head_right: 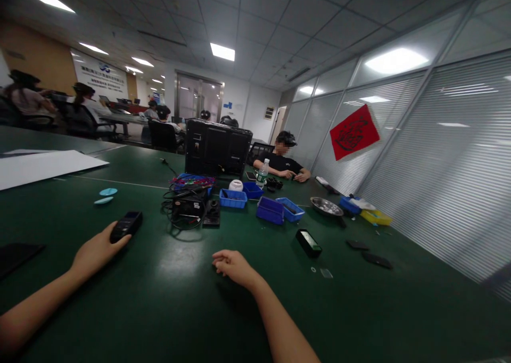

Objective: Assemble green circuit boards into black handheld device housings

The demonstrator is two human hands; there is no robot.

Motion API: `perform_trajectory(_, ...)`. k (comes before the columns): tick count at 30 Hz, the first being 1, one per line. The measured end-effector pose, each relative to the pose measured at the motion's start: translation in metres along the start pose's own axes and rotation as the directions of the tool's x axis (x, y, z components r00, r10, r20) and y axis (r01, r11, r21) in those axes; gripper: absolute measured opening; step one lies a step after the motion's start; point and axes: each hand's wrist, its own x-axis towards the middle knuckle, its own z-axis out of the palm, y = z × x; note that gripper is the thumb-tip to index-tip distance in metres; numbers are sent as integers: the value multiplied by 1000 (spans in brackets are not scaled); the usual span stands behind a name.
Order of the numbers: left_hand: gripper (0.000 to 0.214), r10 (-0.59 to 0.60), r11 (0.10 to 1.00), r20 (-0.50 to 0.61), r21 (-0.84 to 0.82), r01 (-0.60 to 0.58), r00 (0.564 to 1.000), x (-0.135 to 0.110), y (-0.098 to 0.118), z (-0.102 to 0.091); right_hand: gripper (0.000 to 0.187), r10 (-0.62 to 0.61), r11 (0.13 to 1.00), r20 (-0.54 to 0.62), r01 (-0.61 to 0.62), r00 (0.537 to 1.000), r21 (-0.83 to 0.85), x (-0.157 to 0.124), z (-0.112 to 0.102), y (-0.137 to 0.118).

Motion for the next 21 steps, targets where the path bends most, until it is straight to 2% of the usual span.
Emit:
perform_trajectory(6, 75, 119, 992, -19, 52, -118, 993, -8, 10, 10, 33, 17, 1000, 16, -17, 1000, -7, -7, -1, -12)
perform_trajectory(14, 71, 255, 965, 4, 68, -254, 967, -24, 29, 18, 32, -12, 1000, 13, 12, 1000, -10, -3, -1, -5)
perform_trajectory(21, 69, 387, 914, 17, 124, -386, 922, -29, 39, 29, 33, -21, 1000, 15, 21, 1000, -18, -1, -1, -1)
